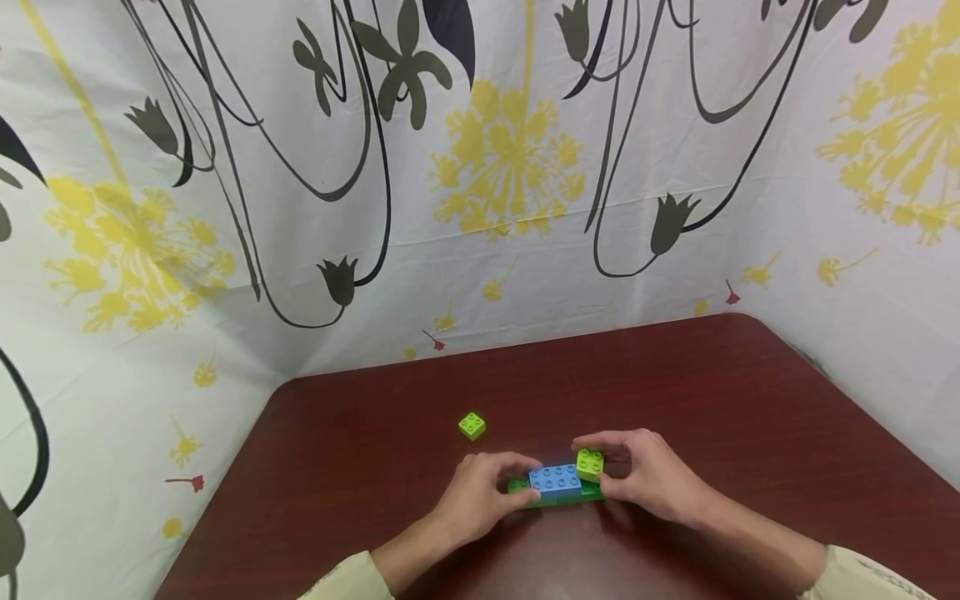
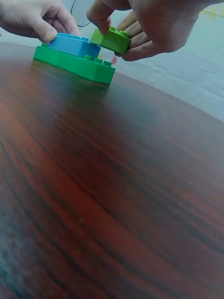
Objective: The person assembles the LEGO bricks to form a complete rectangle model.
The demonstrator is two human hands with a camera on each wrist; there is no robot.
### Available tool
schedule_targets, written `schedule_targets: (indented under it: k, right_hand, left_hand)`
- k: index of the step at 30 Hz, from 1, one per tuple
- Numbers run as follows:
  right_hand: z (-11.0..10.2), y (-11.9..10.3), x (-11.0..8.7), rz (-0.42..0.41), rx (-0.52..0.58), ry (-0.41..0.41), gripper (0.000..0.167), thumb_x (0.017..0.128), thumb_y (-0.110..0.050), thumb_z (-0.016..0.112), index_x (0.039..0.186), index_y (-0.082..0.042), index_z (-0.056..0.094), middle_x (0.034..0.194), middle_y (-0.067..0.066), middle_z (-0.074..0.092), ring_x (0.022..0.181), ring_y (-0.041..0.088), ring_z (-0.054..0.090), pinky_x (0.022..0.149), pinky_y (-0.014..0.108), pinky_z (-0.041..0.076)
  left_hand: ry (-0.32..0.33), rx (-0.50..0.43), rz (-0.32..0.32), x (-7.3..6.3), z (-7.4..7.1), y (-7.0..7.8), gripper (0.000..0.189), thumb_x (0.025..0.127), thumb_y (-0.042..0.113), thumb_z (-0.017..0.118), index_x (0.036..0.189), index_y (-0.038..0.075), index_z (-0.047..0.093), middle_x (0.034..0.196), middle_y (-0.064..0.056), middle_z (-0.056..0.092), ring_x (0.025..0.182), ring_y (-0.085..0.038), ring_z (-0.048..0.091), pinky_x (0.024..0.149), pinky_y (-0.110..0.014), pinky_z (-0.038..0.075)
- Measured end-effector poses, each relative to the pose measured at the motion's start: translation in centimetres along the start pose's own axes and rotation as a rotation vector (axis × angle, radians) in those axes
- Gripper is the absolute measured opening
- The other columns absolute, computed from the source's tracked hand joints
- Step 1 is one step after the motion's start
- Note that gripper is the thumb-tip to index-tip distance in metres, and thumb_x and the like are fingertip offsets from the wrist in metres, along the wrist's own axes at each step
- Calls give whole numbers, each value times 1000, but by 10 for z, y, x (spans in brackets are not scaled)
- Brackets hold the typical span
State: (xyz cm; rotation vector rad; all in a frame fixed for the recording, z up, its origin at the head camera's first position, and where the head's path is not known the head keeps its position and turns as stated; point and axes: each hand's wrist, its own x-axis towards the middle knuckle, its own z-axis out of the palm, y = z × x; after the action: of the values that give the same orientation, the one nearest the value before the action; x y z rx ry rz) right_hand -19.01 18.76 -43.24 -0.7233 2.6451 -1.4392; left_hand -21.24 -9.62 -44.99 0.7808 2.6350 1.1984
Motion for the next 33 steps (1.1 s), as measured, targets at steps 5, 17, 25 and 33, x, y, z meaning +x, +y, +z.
schedule_targets:
  k: [5, 17, 25, 33]
  right_hand:
    - [-1, 0, -1, 2, 17, -18, 46, 89, 3, 80, 134, -2, 71, 131, 12, 72, 115, 26, 70, 91, 38, 61]
    - [2, 10, 1, -11, 56, -86, 45, 89, 3, 79, 134, -1, 71, 132, 13, 71, 113, 24, 68, 92, 39, 61]
    - [2, 12, 3, -20, 61, -113, 46, 89, 0, 79, 135, -4, 71, 133, 10, 71, 114, 24, 67, 93, 40, 60]
    - [1, 16, 4, -8, 85, -142, 46, 91, -1, 78, 136, -4, 70, 135, 12, 70, 112, 21, 67, 92, 35, 60]
  left_hand:
    - [-2, -5, 4, 0, 0, 0, 27, 94, 27, 85, 120, 25, 80, 118, 12, 76, 103, -1, 70, 88, -31, 60]
    - [-11, -8, -16, 0, -1, 0, 28, 94, 28, 85, 122, 27, 79, 120, 12, 76, 102, -2, 69, 90, -34, 61]
    - [-12, -11, -18, 1, -1, 0, 28, 94, 28, 85, 122, 27, 79, 120, 11, 76, 103, -2, 70, 91, -35, 61]
    - [-14, -9, -17, 1, 0, 0, 28, 94, 27, 85, 121, 26, 80, 120, 11, 76, 103, -2, 70, 90, -34, 61]
